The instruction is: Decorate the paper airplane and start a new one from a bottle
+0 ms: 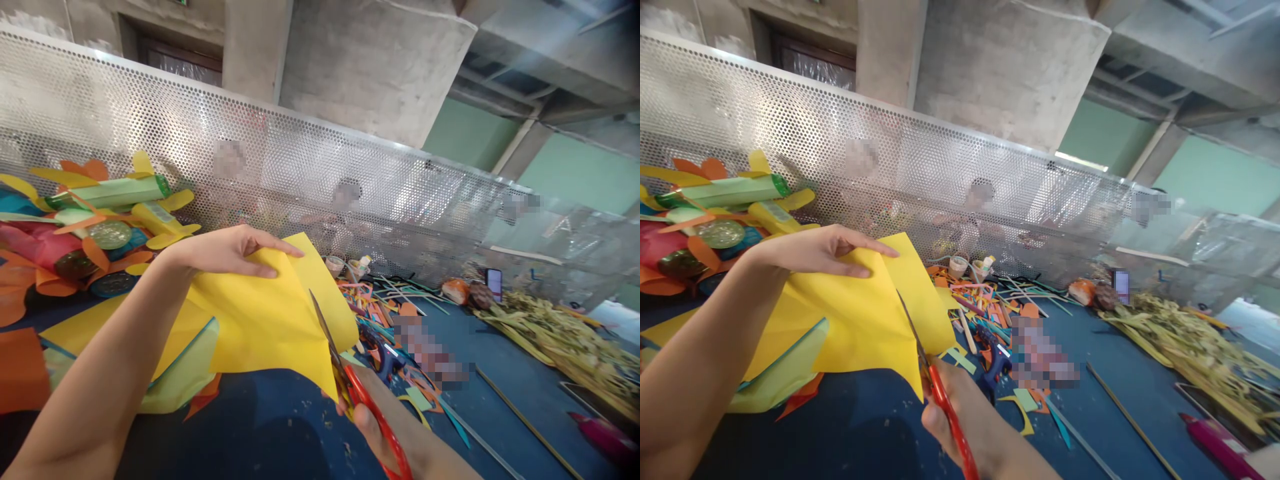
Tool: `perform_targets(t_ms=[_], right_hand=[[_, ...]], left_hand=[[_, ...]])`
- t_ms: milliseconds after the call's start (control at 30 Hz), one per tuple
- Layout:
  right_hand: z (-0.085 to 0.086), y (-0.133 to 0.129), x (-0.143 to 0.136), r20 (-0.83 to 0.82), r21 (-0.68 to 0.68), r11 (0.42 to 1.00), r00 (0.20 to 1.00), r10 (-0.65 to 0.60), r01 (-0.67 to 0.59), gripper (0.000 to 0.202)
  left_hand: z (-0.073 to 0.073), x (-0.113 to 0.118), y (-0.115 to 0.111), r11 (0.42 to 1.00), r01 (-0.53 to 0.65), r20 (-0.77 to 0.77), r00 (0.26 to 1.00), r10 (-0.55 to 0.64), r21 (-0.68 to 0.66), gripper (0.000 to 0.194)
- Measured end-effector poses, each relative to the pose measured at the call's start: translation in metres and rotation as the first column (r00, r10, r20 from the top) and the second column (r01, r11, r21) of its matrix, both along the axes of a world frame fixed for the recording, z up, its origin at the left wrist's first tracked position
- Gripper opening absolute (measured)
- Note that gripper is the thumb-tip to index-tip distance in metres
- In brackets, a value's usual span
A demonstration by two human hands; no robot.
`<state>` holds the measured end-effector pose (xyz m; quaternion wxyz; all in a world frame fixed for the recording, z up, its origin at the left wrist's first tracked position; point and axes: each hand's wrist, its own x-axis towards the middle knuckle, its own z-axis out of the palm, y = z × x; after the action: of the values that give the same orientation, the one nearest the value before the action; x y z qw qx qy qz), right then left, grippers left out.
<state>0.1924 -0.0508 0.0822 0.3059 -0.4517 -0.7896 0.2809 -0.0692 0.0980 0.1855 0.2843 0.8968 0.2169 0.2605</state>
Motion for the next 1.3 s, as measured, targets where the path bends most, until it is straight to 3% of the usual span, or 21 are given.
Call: perform_targets(t_ms=[167,633,1167,1300], right_hand=[[-0.005,0.005,0.002,0.002,0.001,1.0,1.0,-0.023,0.023,0.069],[-0.017,0.016,0.003,-0.079,-0.016,0.995,0.992,0.096,-0.097,0.061],[-0.024,0.021,0.001,-0.15,-0.094,0.994,0.988,0.037,-0.052,0.063],[-0.031,0.021,0.001,-0.185,-0.091,0.996,0.983,-0.004,-0.014,0.062]], left_hand=[[0.0,0.0,0.0,1.0,0.003,-0.015,1.0,-0.003,-0.01,0.045],[0.0,-0.003,0.004,0.997,0.078,-0.104,0.992,-0.075,0.024,0.045],[0.0,-0.005,0.007,0.996,0.062,-0.155,0.987,-0.052,0.059,0.048],[0.0,-0.005,0.005,0.999,0.042,-0.175,0.984,-0.038,0.014,0.05]])
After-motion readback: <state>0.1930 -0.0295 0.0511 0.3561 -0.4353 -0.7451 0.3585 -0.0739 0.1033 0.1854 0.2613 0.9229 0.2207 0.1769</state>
